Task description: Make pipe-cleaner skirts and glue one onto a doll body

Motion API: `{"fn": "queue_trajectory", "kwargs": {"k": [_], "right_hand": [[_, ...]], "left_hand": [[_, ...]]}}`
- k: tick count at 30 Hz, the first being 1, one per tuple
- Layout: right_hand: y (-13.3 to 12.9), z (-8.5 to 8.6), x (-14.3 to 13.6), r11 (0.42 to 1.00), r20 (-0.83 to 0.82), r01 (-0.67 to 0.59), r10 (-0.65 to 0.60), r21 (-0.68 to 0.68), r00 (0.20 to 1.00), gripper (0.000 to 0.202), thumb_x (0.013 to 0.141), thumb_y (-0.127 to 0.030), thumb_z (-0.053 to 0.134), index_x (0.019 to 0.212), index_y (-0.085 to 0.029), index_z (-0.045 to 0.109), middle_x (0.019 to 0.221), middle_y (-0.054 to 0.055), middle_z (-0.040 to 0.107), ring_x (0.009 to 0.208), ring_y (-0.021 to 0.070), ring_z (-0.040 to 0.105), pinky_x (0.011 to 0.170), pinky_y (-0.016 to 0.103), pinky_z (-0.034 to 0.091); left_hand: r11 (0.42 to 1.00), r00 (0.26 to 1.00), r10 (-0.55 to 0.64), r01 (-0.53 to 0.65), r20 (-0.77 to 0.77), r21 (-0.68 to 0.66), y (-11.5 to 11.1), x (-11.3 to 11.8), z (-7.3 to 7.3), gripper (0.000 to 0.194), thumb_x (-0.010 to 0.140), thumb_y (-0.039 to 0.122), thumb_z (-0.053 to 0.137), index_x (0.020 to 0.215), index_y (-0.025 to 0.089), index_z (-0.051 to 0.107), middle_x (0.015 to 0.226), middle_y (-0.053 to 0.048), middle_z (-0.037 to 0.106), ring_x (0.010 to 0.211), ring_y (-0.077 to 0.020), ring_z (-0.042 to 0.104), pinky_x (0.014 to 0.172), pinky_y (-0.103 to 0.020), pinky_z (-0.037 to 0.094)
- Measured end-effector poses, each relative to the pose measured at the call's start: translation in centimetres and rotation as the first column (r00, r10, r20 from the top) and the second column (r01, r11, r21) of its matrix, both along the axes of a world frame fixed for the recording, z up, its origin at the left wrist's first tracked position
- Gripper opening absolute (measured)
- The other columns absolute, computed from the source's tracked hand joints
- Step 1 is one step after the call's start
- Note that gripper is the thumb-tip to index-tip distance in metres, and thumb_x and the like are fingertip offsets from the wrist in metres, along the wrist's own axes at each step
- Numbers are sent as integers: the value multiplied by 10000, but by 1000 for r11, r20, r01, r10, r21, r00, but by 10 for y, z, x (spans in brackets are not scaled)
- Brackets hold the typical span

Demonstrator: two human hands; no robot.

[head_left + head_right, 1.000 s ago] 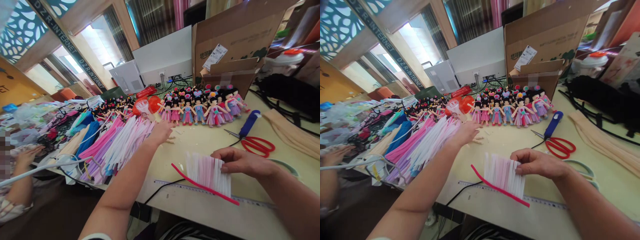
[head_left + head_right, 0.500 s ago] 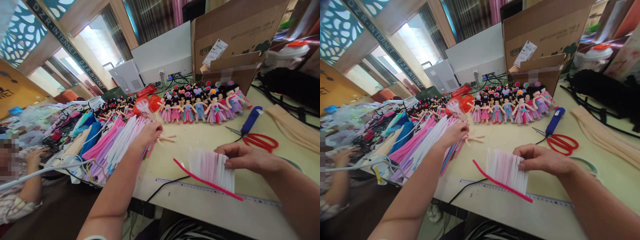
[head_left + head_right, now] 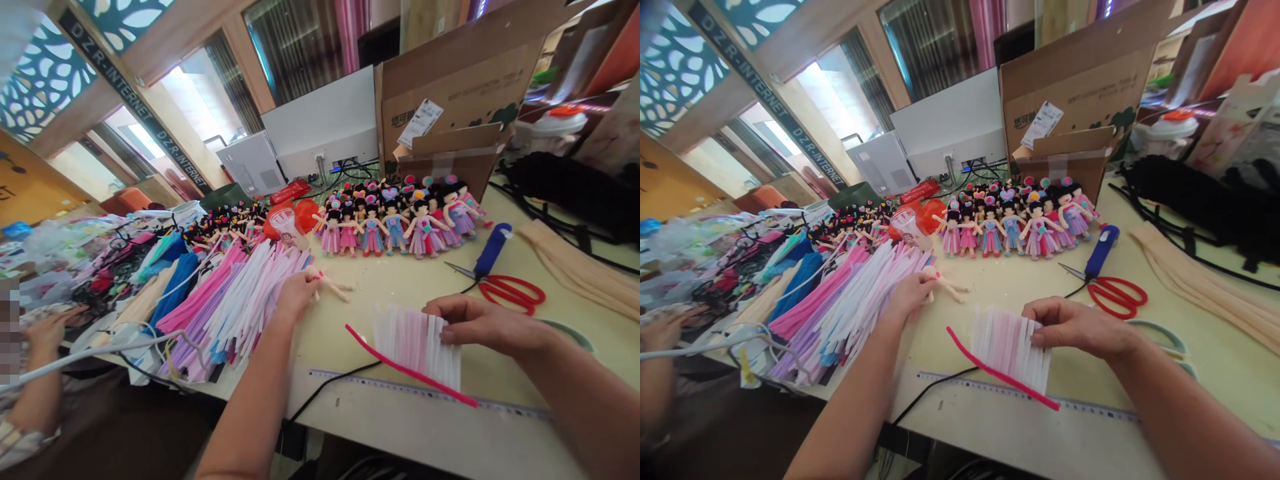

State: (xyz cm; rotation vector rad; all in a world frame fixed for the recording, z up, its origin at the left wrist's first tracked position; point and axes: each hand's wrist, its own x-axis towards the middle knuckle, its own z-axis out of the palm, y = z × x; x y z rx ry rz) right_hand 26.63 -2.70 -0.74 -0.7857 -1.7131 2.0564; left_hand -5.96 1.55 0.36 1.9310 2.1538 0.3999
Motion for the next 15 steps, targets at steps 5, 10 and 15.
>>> {"fn": "queue_trajectory", "kwargs": {"k": [5, 10, 15], "right_hand": [[0, 1, -1, 999, -28, -38, 37, -26, 999, 309, 698, -427, 741, 757, -149, 620, 732, 4, 624, 692, 135, 567, 675, 273, 450], [0, 3, -2, 999, -56, -35, 33, -25, 998, 297, 697, -410, 746, 752, -150, 613, 725, -8, 616, 691, 125, 562, 678, 267, 441], [1, 5, -3, 1000, -63, -17, 15, -24, 998, 294, 689, -402, 752, 759, -148, 620, 717, -10, 616, 675, 122, 564, 663, 266, 439]], "left_hand": [[992, 992, -96, 88, 78, 93, 23, 17, 24, 254, 829, 362, 489, 778, 177, 655, 669, -22, 682, 576, -149, 600, 576, -247, 421], [953, 974, -225, 219, 2, 209, 71, 47, 36, 178, 816, 254, 512, 805, 178, 673, 765, -48, 697, 746, -188, 631, 699, -275, 443], [945, 974, -225, 228, -39, 235, 103, 68, 35, 145, 817, 253, 546, 830, 189, 675, 901, -69, 704, 893, -208, 623, 774, -286, 434]]}}
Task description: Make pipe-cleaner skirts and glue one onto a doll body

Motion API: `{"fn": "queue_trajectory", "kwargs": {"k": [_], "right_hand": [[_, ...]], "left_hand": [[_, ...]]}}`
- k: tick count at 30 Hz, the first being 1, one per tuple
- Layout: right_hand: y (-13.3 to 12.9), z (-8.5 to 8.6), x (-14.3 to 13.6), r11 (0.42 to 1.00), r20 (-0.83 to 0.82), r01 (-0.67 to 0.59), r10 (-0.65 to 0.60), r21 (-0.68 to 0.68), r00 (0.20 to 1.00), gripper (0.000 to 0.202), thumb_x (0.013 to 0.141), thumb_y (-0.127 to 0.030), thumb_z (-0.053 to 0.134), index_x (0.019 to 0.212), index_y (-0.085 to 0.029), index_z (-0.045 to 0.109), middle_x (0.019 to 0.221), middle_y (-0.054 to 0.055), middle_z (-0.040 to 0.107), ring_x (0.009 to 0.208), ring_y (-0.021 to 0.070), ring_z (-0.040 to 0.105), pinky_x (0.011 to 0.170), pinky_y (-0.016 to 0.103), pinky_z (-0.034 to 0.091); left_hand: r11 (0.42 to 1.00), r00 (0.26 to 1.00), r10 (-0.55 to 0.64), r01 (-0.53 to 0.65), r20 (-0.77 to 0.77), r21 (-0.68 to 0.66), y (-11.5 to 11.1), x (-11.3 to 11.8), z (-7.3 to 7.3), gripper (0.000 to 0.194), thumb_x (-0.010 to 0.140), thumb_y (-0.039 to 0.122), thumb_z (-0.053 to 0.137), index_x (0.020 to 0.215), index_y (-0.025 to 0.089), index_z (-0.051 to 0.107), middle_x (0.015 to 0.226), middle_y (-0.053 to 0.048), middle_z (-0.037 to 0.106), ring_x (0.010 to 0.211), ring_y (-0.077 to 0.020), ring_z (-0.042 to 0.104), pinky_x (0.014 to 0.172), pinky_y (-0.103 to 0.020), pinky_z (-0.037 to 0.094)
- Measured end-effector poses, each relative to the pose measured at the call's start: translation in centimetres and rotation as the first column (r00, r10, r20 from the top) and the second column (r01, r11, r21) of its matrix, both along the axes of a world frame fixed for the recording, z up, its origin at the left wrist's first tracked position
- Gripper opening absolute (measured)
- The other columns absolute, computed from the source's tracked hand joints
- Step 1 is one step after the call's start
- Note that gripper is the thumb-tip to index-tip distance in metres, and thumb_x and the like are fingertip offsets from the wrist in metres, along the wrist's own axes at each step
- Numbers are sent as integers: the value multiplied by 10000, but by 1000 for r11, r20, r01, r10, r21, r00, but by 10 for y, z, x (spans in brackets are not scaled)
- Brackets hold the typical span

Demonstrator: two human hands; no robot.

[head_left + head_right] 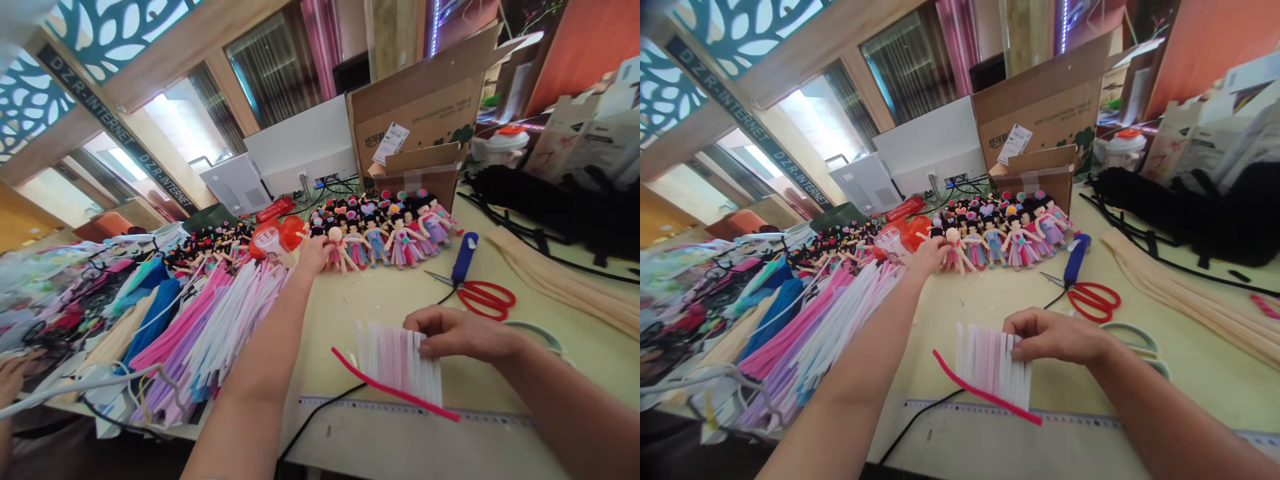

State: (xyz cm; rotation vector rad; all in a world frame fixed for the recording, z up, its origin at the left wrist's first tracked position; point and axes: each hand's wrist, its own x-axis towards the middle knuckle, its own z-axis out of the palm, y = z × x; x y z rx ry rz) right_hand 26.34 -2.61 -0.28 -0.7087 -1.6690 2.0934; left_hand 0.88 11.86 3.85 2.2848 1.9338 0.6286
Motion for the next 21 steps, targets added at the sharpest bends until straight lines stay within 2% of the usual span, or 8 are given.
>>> {"fn": "queue_trajectory", "kwargs": {"k": [4, 6, 8, 11, 14, 16, 18, 21], "right_hand": [[2, -3, -1, 985, -36, 167, -168, -36, 985, 297, 660, -387, 779, 737, -147, 622, 691, -17, 617, 636, 102, 549, 633, 241, 429], [5, -7, -2, 954, -83, 289, -295, -78, 952, 297, 639, -372, 797, 738, -154, 620, 694, -18, 626, 638, 98, 558, 630, 232, 434], [8, -11, -4, 904, -134, 408, -423, -125, 896, 312, 616, -368, 813, 754, -164, 621, 703, -20, 635, 638, 97, 570, 620, 225, 441], [13, -15, -7, 823, -185, 545, -567, -158, 803, 331, 590, -365, 824, 782, -180, 628, 702, -30, 635, 624, 95, 578, 590, 216, 449], [16, -19, -10, 765, -225, 628, -643, -145, 732, 320, 595, -344, 816, 813, -195, 634, 724, -34, 636, 616, 90, 570, 561, 209, 451], [16, -20, -12, 754, -233, 647, -653, -110, 721, 307, 608, -336, 804, 816, -195, 629, 724, -32, 632, 617, 90, 563, 554, 210, 452], [16, -21, -13, 778, -209, 625, -622, -57, 755, 301, 630, -325, 791, 835, -185, 619, 734, -24, 635, 640, 96, 566, 567, 214, 456], [15, -20, -12, 832, -173, 555, -549, -17, 817, 388, 637, -300, 791, 945, -184, 586, 812, -9, 650, 706, 106, 584, 594, 214, 466]], "left_hand": [[995, 996, 71, -75, 50, 66, -5, 7, 2, 225, 858, 348, 509, 896, 185, 658, 957, -82, 692, 924, -208, 609, 791, -296, 428], [991, 982, 49, -70, 184, 112, -17, 7, 1, 249, 860, 387, 505, 846, 186, 651, 868, -49, 689, 845, -180, 609, 755, -275, 430], [999, 937, -7, -9, 349, 44, -32, 6, -5, 337, 857, 463, 490, 748, 174, 626, 714, -23, 652, 702, -149, 586, 655, -251, 430], [986, 704, 95, 31, 704, -164, -58, 7, -21, 508, 849, 625, 389, 699, 173, 565, 625, -17, 594, 501, -98, 498, 462, -217, 363], [856, 518, 218, 307, 827, -417, -83, 15, -36, 645, 767, 767, 344, 689, 167, 569, 610, -26, 585, 460, -85, 483, 417, -205, 340], [752, 455, 199, 496, 868, -433, -95, 25, -40, 620, 695, 762, 487, 752, 155, 597, 634, -20, 588, 496, -87, 506, 438, -201, 354], [758, 404, 179, 524, 897, -388, -102, 35, -39, 514, 630, 647, 668, 750, 157, 575, 587, 23, 539, 484, -72, 476, 451, -194, 346], [798, 382, 168, 488, 909, -353, -105, 43, -38, 429, 593, 511, 753, 722, 154, 553, 533, 56, 485, 446, -53, 414, 444, -194, 320]]}}
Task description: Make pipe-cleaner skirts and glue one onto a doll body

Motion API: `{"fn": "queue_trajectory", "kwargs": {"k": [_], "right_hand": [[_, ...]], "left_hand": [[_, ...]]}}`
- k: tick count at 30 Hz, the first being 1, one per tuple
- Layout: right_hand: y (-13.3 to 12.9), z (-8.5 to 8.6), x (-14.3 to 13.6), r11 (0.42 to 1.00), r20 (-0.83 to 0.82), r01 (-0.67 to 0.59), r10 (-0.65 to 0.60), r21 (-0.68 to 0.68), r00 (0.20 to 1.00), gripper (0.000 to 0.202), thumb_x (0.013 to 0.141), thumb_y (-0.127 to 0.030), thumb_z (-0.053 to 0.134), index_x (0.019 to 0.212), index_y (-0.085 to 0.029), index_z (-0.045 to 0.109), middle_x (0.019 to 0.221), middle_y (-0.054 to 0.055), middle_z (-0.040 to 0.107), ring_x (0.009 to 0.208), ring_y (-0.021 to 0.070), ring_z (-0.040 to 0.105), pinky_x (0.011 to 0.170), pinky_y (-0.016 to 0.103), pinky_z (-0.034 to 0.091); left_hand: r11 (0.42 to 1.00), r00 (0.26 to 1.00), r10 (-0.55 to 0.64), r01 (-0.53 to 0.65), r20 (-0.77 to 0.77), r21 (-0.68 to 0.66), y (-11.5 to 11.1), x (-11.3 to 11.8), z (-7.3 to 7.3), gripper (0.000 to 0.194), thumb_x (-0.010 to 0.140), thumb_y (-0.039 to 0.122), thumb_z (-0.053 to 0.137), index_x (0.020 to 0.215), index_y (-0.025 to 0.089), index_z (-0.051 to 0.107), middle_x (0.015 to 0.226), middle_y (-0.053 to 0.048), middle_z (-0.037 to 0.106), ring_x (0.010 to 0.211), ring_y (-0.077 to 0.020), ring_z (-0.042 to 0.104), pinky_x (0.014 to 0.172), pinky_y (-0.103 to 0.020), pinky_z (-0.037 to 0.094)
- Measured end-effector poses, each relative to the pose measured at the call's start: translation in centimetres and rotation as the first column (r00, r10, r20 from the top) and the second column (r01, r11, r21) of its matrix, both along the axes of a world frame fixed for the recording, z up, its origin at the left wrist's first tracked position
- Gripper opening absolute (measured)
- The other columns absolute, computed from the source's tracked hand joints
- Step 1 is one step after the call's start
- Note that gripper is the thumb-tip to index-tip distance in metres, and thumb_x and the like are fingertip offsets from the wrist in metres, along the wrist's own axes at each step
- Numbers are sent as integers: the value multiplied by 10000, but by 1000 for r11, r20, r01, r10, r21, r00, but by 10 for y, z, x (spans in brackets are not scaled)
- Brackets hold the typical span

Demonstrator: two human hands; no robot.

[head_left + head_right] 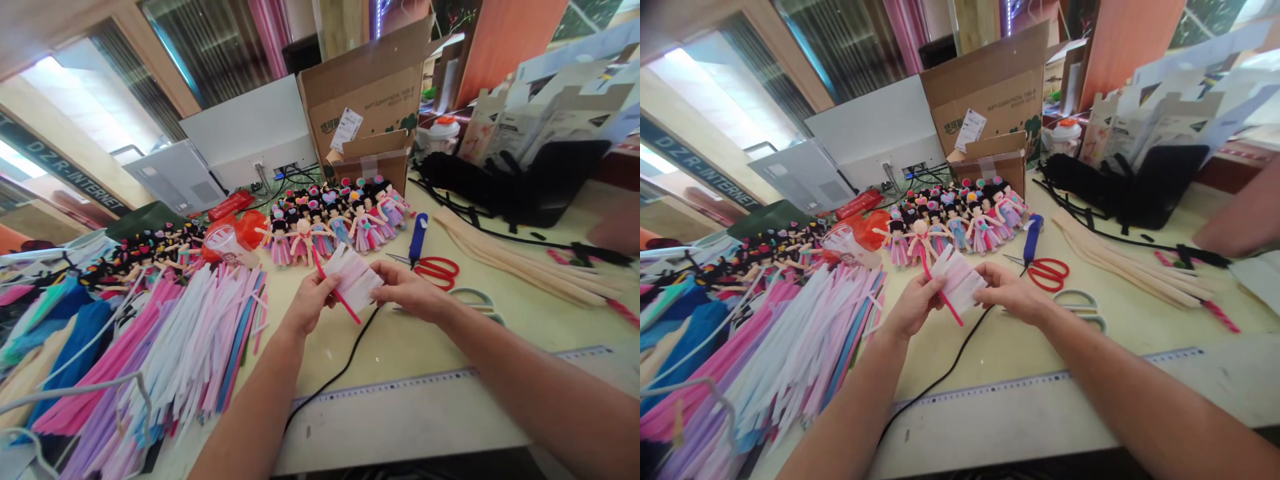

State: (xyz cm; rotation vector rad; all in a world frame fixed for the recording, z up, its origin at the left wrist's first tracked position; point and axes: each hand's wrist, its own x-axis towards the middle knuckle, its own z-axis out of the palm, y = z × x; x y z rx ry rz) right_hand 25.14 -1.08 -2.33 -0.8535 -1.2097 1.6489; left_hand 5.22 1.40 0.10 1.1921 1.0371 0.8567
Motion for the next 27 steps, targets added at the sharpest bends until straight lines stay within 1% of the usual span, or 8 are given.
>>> {"fn": "queue_trajectory", "kwargs": {"k": [2, 4, 9, 12, 17, 20, 23, 27], "right_hand": [[0, 1, 0, 999, 11, -32, 32, -15, 999, 499, 618, -313, 802, 1031, -197, 549, 885, 2, 657, 758, 121, 598, 590, 213, 472], [-1, 2, -1, 999, 49, -31, 32, -28, 998, 529, 622, -350, 795, 1061, -200, 540, 905, 8, 657, 769, 133, 603, 568, 214, 471], [-2, 1, -7, 999, 191, -3, 13, -52, 982, 339, 682, -409, 733, 879, -156, 625, 682, -13, 629, 580, 101, 552, 523, 221, 439], [-1, -1, -10, 994, 198, 45, -24, -102, 980, 331, 647, -402, 753, 839, -159, 635, 679, -7, 641, 566, 101, 556, 522, 224, 440], [-1, -2, -13, 969, 122, 162, -141, -184, 982, 398, 612, -429, 765, 895, -192, 615, 757, -6, 634, 642, 121, 597, 554, 231, 465], [-5, -1, -17, 978, 193, 82, -44, -193, 980, 417, 596, -419, 761, 910, -177, 632, 753, 9, 631, 668, 137, 592, 543, 235, 449], [-10, 0, -23, 979, 305, 11, 54, -205, 951, 361, 579, -388, 753, 834, -155, 647, 640, -6, 602, 560, 112, 533, 499, 233, 400], [-14, 3, -27, 980, 308, 18, 44, -196, 950, 362, 584, -441, 733, 777, -146, 651, 566, -22, 561, 493, 91, 475, 474, 237, 358]], "left_hand": [[1000, 1000, 21, -21, -9, 12, 0, 1, -2, 410, 596, 491, 750, 713, 148, 557, 523, 55, 484, 439, -53, 406, 436, -199, 314], [999, 999, 22, -21, -30, 26, 0, -1, -6, 398, 603, 482, 746, 694, 139, 565, 523, 45, 501, 440, -57, 420, 437, -204, 324], [999, 1000, -17, 18, -18, 39, 0, -5, -14, 384, 611, 464, 754, 710, 130, 594, 545, 14, 573, 465, -81, 502, 458, -210, 383], [999, 999, 34, -34, 32, 9, 3, -8, -13, 386, 614, 454, 757, 783, 136, 619, 559, 16, 596, 469, -87, 533, 448, -200, 395], [988, 983, 151, -147, 101, -48, 8, -13, -11, 388, 566, 439, 792, 748, 140, 625, 547, 15, 615, 476, -86, 558, 470, -195, 445], [980, 973, 190, -181, 132, -80, 6, -11, -10, 402, 537, 413, 814, 760, 143, 616, 525, 27, 612, 462, -90, 567, 489, -210, 483], [982, 973, 177, -166, 147, -87, 2, -6, -9, 412, 538, 379, 820, 792, 148, 592, 547, 28, 632, 458, -95, 585, 498, -216, 502], [985, 968, 164, -151, 190, -80, -1, -5, -6, 412, 602, 411, 778, 837, 172, 539, 573, 31, 649, 469, -112, 613, 512, -234, 522]]}}
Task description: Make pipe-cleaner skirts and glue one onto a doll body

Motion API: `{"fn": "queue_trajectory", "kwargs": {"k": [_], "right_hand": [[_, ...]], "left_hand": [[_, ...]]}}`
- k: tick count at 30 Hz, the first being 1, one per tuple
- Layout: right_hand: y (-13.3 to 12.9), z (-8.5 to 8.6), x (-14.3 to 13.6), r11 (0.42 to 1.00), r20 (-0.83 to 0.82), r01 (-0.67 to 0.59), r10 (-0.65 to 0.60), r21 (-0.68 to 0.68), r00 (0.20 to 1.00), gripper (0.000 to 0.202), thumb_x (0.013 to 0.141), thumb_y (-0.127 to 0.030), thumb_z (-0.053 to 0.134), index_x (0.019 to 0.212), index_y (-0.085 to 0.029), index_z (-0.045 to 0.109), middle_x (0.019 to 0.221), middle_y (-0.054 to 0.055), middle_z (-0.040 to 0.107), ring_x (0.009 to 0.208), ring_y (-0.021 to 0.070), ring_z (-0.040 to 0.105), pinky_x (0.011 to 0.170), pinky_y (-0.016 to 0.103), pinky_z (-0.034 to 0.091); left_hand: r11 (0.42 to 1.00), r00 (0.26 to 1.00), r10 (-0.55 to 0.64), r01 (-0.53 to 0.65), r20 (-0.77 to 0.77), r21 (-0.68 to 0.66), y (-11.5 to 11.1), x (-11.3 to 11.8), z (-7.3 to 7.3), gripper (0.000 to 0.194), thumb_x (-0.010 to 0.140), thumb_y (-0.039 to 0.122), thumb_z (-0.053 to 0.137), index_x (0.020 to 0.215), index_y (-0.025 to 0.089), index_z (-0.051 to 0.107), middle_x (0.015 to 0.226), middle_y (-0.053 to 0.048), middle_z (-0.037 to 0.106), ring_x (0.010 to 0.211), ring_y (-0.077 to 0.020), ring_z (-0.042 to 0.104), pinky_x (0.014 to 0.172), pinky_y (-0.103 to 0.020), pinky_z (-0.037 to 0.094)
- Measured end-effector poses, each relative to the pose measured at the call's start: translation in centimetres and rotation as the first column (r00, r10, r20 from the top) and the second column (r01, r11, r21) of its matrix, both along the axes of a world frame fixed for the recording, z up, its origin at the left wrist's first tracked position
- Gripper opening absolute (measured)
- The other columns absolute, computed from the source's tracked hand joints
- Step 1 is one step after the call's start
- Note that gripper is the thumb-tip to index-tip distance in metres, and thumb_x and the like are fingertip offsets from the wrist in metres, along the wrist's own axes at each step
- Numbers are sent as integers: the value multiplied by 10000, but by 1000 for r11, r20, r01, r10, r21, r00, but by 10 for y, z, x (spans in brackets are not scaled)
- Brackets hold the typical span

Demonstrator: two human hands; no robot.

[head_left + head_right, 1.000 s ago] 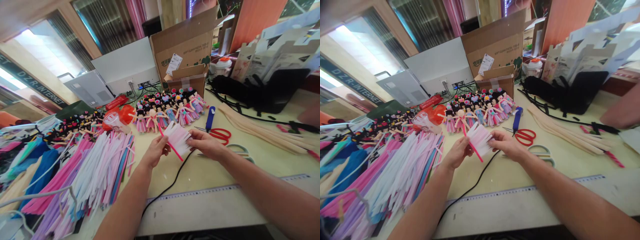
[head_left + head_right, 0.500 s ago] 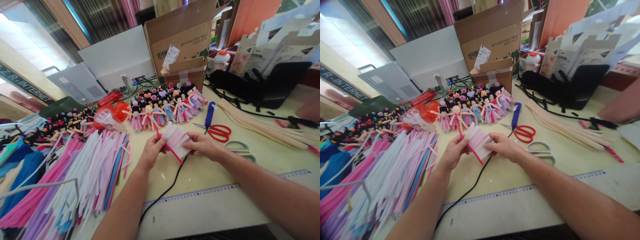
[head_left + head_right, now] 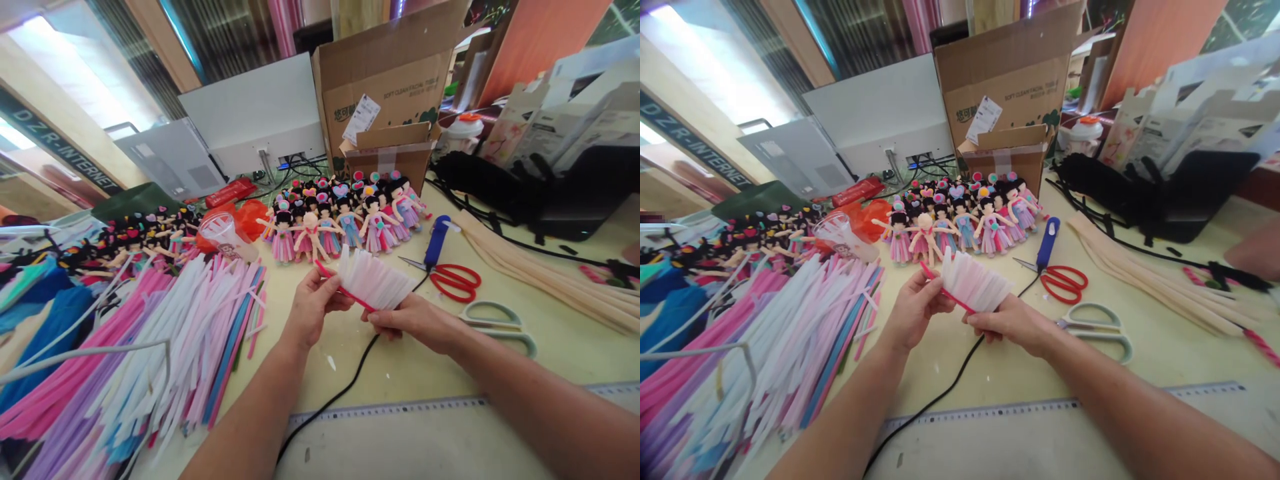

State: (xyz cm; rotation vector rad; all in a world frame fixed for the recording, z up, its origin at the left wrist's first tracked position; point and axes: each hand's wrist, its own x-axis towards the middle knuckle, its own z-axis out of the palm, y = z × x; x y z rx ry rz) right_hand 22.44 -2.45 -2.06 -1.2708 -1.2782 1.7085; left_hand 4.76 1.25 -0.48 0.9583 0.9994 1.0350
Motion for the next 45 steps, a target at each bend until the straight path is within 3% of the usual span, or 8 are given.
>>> {"fn": "queue_trajectory", "kwargs": {"k": [9, 11, 13, 15, 17, 25, 38, 45], "right_hand": [[2, 0, 4, 999, -35, 34, -35, -28, 999, 386, 655, -495, 686, 804, -140, 691, 561, -24, 556, 471, 80, 465, 464, 233, 335], [2, 0, 5, 998, -25, 60, -61, -36, 998, 366, 649, -477, 689, 785, -137, 695, 547, -27, 546, 458, 76, 455, 456, 232, 325], [3, 1, 5, 997, -23, 70, -71, -45, 997, 355, 640, -466, 693, 765, -134, 695, 538, -29, 542, 453, 72, 451, 453, 228, 319], [3, 3, 4, 996, -32, 69, -70, -48, 997, 350, 638, -466, 691, 751, -135, 694, 532, -30, 539, 452, 70, 450, 451, 225, 316], [3, 4, 4, 997, -41, 67, -69, -41, 997, 351, 639, -471, 687, 745, -137, 694, 528, -30, 539, 450, 69, 449, 447, 223, 314], [4, 6, 6, 994, 2, 109, -109, 4, 994, 386, 620, -478, 707, 797, -135, 705, 529, -26, 549, 455, 75, 453, 445, 224, 328], [-2, 10, 12, 962, 177, -127, 85, 240, 981, 481, 805, -549, 543, 1058, -170, 697, 665, 1, 516, 646, 137, 518, 642, 282, 462], [-2, 5, 8, 935, 151, -111, 62, 337, 987, 353, 797, -479, 566, 960, -197, 700, 841, 42, 607, 726, 151, 525, 653, 284, 482]], "left_hand": [[973, 986, 132, -109, -105, 205, 8, -10, -5, 295, 713, 340, 676, 900, 186, 508, 851, -30, 673, 667, -149, 662, 620, -301, 545], [873, 934, 251, -104, -256, 476, 8, -13, -5, 314, 742, 256, 632, 1025, 203, 508, 1120, -88, 625, 928, -196, 650, 753, -363, 540], [676, 813, 395, 58, -428, 734, 7, -16, -4, 346, 763, 183, 605, 1099, 212, 529, 1270, -112, 554, 1163, -233, 541, 930, -433, 461], [498, 665, 513, 285, -543, 819, 6, -18, -4, 296, 797, 164, 597, 1088, 210, 567, 1265, -110, 574, 1244, -248, 471, 1026, -472, 364], [424, 558, 569, 429, -604, 797, 5, -20, -4, 192, 826, 186, 599, 1017, 205, 593, 1143, -94, 651, 1166, -246, 535, 1020, -476, 350], [488, 509, 533, 468, -676, 737, 3, -19, -7, 104, 863, 280, 575, 835, 184, 602, 789, -42, 663, 758, -184, 619, 728, -316, 453], [615, 551, 476, 350, -686, 707, -1, -17, -8, 160, 863, 326, 558, 816, 210, 657, 776, -53, 662, 731, -180, 595, 690, -283, 421], [712, 700, 321, 266, -638, 649, -9, -4, -8, 136, 865, 279, 538, 843, 198, 646, 797, -42, 684, 717, -159, 618, 689, -265, 446]]}}
